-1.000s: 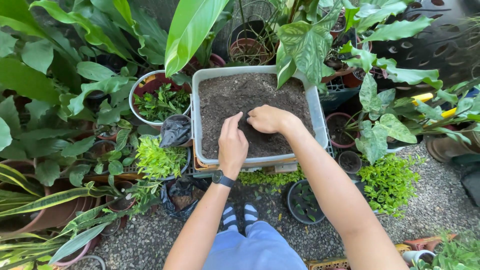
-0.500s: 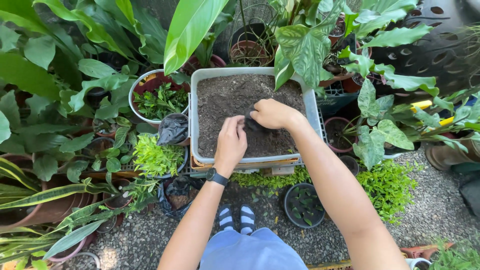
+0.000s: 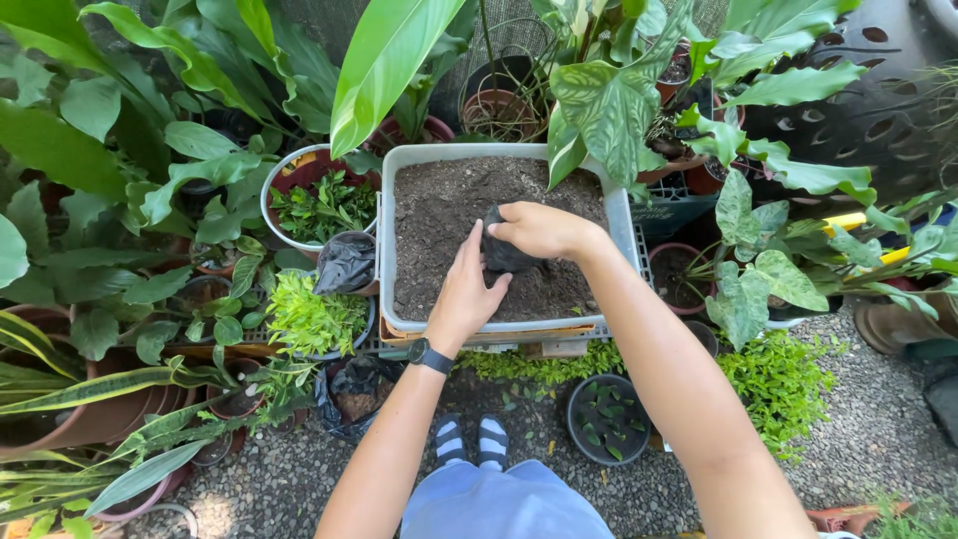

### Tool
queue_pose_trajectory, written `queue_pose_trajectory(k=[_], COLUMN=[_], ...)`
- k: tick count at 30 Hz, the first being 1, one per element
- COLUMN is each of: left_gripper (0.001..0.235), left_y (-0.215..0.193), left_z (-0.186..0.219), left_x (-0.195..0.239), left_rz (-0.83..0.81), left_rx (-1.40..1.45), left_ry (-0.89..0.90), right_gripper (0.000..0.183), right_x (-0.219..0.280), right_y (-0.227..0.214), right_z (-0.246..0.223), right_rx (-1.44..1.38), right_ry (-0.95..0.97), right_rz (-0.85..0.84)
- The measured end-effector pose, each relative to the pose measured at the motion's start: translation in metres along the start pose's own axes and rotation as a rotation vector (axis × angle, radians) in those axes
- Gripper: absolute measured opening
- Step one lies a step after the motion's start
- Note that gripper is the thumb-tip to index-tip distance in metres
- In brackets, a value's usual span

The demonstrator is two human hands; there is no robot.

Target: Transplanting a small plant from its nursery bag into a larger container with soil.

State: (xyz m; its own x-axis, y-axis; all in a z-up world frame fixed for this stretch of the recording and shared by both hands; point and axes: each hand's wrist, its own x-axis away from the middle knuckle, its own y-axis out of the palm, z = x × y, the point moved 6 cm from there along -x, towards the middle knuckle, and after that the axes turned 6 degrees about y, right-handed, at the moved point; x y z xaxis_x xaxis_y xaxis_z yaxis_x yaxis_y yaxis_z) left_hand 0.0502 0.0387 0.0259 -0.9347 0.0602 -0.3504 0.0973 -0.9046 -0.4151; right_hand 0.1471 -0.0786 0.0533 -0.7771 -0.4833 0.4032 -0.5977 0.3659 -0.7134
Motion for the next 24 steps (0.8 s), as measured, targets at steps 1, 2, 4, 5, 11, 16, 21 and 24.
queue_pose_trajectory(k=[1, 2, 4, 5, 11, 16, 21, 24], left_gripper=[0.083, 0.083, 0.083, 0.078, 0.068, 0.067, 0.073, 0.064], left_y=[-0.001, 0.001, 0.006, 0.007, -0.004, -0.011, -0.011, -0.011], left_z=[0.003, 0.001, -0.008, -0.011, 0.008, 0.016, 0.025, 0.026], left_x=[-0.001, 0.000, 0.003, 0.004, 0.005, 0.004, 0.004, 0.005], left_rz=[0.000, -0.054, -0.108, -0.075, 0.062, 0.054, 0.049, 0.079], left_rx=[-0.002, -0.062, -0.123, -0.175, -0.201, -0.099, -0.055, -0.107], left_ry=[0.001, -0.078, -0.156, -0.096, 0.081, -0.014, 0.035, 0.083], right_gripper=[0.043, 0.040, 0.038, 0.036, 0.039, 0.043, 0.039, 0.041], right_x=[-0.001, -0.002, -0.003, -0.003, 0.004, 0.014, 0.018, 0.020], right_y=[0.001, 0.001, 0.002, 0.003, -0.004, -0.019, -0.017, -0.014], right_z=[-0.001, -0.002, -0.004, -0.005, -0.024, -0.042, -0.032, -0.031], right_rx=[-0.001, 0.012, 0.023, 0.153, 0.310, 0.190, -0.342, -0.419], right_ry=[-0.002, -0.005, -0.009, -0.022, 0.029, -0.034, 0.154, 0.147], right_rz=[0.001, 0.020, 0.040, 0.060, 0.159, 0.161, 0.050, 0.025])
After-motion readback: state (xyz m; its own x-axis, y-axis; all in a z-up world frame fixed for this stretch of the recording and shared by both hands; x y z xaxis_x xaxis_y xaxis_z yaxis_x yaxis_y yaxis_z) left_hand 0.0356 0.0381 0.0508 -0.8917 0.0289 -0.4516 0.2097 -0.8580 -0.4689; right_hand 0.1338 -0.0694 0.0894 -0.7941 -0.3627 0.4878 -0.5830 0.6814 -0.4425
